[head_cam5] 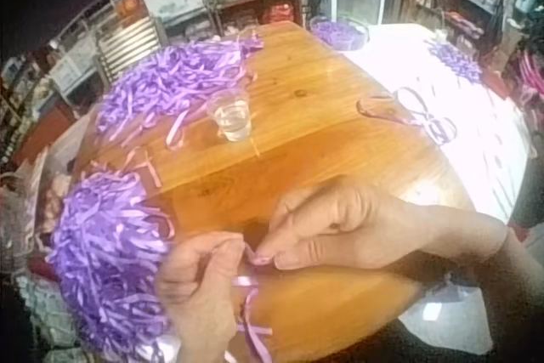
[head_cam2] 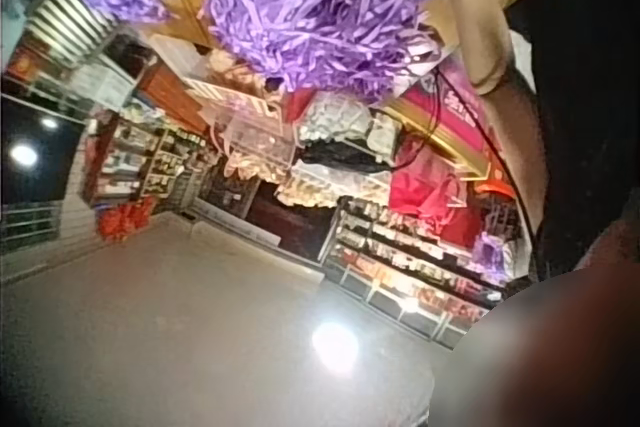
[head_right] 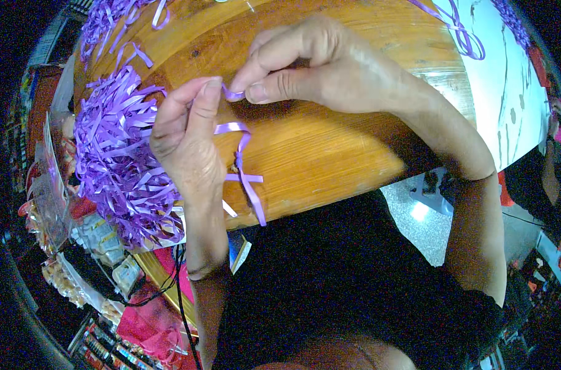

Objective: The person rolls purple ribbons by hand and ties knots in them, adding each to a large pile on a wooden table.

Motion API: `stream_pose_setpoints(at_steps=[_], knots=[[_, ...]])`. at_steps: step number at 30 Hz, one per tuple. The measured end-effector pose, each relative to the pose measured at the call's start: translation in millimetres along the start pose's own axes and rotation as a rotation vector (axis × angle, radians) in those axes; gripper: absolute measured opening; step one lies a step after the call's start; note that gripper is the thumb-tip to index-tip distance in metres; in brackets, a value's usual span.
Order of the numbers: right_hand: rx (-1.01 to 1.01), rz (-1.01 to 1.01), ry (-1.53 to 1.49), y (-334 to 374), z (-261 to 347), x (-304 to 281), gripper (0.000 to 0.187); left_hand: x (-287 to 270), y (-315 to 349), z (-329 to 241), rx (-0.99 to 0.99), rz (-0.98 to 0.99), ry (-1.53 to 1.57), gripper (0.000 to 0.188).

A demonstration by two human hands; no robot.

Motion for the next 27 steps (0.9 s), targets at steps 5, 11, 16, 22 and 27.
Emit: stream_pose_setpoints(at_steps=[5,11,16,22,27], knots=[[0.206,-0.077,-0.501,-3.3,-22.9,5.0,0.024,14.1,13.8,8.8,-0.1,-0.025,0.376,0.011],[0.096,-0.134,-0.356,-4.8,-18.1,7.2,0.025,10.1,19.9,-2.6,0.211,-0.136,0.084,0.011],[-0.259,-0.125,0.148,-2.5,7.8,6.5,0.022,15.0,19.9,4.5,0.152,-0.099,0.087,0.013],[-0.398,-0.164,0.618,3.7,18.8,9.3,0.021,23.4,19.8,0.5,0.093,-0.052,0.182,0.012],[-0.271,-0.182,0.588,5.0,11.4,6.7,0.018,22.9,16.6,1.7,0.051,-0.056,0.175,0.011]])
Point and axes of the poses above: each hand's wrist, its own y-axis away from the middle knuckle, its own x-axis out of the palm, z = x × y, the point moved 7 cm from there along -y, towards the middle knuckle, and after that the axes turned 11 degrees about -y, right-handed, at the moved point
